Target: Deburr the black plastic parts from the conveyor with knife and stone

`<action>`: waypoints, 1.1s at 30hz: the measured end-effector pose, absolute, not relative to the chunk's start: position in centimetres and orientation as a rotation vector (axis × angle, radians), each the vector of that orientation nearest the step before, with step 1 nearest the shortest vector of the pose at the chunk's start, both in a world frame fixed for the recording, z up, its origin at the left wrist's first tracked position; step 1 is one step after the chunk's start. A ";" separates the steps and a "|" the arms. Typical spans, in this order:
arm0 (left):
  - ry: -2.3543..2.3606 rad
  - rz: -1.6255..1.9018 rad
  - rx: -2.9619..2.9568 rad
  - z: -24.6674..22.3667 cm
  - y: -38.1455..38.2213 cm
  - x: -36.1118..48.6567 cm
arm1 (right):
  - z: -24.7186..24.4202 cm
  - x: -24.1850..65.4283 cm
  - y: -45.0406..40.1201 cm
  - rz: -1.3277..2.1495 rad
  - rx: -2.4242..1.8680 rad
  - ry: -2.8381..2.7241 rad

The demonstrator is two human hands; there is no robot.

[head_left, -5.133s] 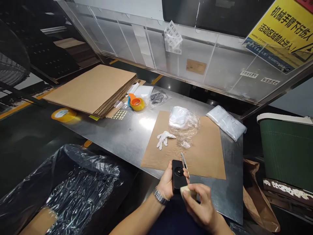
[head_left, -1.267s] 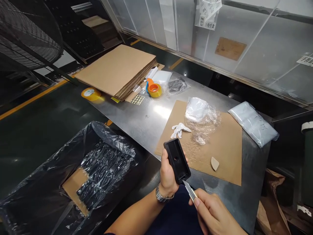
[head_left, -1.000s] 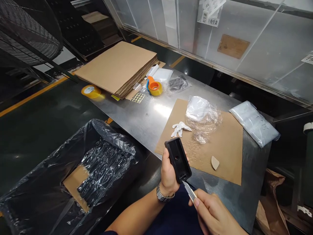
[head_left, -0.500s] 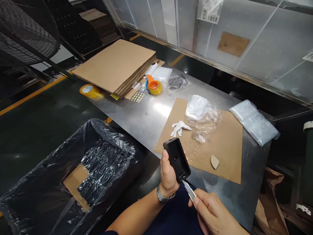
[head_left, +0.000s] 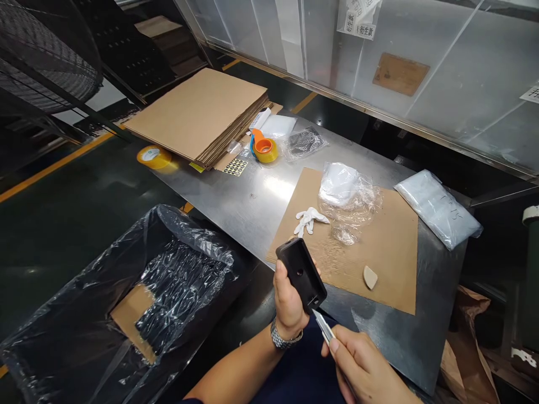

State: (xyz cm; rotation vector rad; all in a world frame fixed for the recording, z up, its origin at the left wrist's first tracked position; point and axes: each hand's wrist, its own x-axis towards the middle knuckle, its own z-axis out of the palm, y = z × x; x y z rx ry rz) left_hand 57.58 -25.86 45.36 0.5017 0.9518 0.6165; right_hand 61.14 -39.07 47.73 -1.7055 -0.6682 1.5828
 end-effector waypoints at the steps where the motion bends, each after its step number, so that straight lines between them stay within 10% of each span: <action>1: 0.948 0.651 0.524 45.3 -25.9 57.6 | 47.7 61.0 -39.1 1.586 -1.701 -0.658; 11: 0.834 0.698 0.436 45.1 -26.1 57.3 | 48.0 60.7 -39.0 1.602 -1.661 -0.602; 21: 0.747 0.891 0.365 46.1 -25.8 57.5 | 47.9 59.8 -39.3 -0.131 -2.210 -1.713; 33: 0.764 0.976 0.421 46.9 -25.6 57.3 | 48.1 59.4 -38.9 -0.304 -2.256 -1.817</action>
